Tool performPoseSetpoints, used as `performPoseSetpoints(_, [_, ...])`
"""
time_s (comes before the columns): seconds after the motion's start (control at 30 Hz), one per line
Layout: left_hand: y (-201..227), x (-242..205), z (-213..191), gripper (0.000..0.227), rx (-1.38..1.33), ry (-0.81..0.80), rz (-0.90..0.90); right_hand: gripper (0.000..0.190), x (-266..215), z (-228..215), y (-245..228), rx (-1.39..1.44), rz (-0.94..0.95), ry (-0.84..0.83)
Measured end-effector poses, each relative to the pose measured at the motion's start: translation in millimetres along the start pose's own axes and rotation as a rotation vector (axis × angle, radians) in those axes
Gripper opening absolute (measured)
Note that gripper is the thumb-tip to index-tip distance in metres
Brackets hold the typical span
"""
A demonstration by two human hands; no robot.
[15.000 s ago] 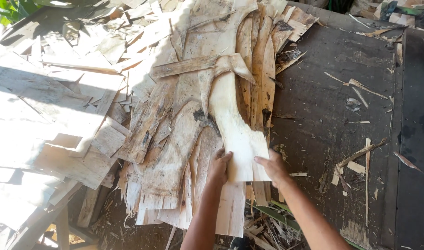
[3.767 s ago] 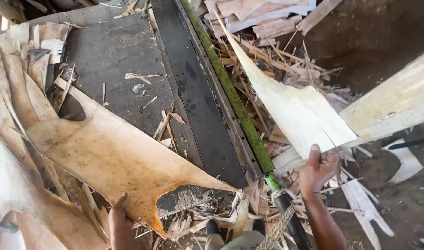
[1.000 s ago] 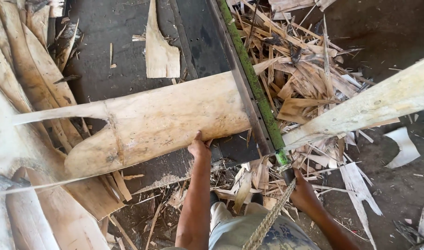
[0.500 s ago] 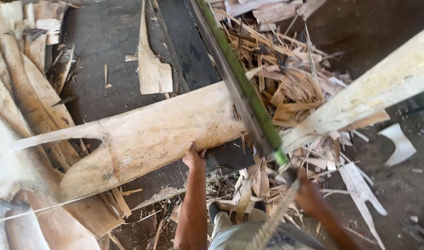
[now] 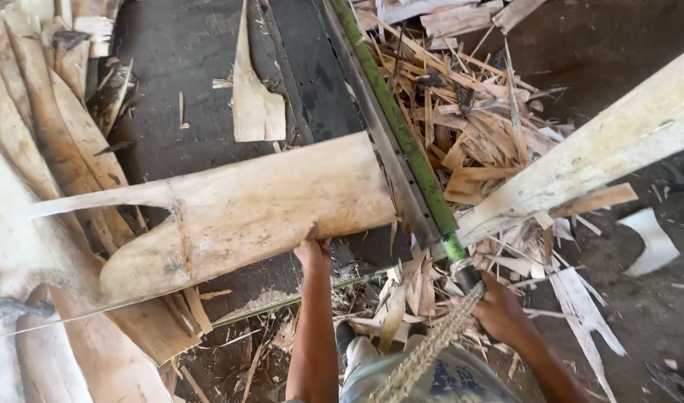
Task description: The person uses a large blade attached to a rope to split pieces of wood on a workbench. They repeatedly position the wood, pull the rope to drive the blade through the material, and then move the split pieces aside.
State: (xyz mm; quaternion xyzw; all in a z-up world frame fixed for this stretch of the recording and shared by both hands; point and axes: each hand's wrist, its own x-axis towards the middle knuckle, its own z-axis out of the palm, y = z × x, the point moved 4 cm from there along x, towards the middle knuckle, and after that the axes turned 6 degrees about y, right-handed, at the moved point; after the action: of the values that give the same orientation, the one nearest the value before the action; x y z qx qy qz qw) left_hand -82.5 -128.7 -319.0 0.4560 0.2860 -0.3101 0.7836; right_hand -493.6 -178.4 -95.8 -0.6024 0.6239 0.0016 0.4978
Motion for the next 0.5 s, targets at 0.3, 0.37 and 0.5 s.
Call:
performPoseSetpoints(0.3, [97.9,-115.0,-34.5,0.051,0.542,-0.363,0.105,0.063,61.3,-5.3,56.2,-0.170,-0.403,0.075])
performPoseSetpoints(0.37, [111.8,-94.9,-50.9,0.040,0.579,-0.464,0.081,0.061,78.4,3.6,74.1,-0.233,-0.401,0.079])
performPoseSetpoints(0.5, [150.0,-106.8,-46.6,0.022,0.646,-0.664,0.020,0.053,93.8,13.9,96.3,-0.345,-0.395,0.099])
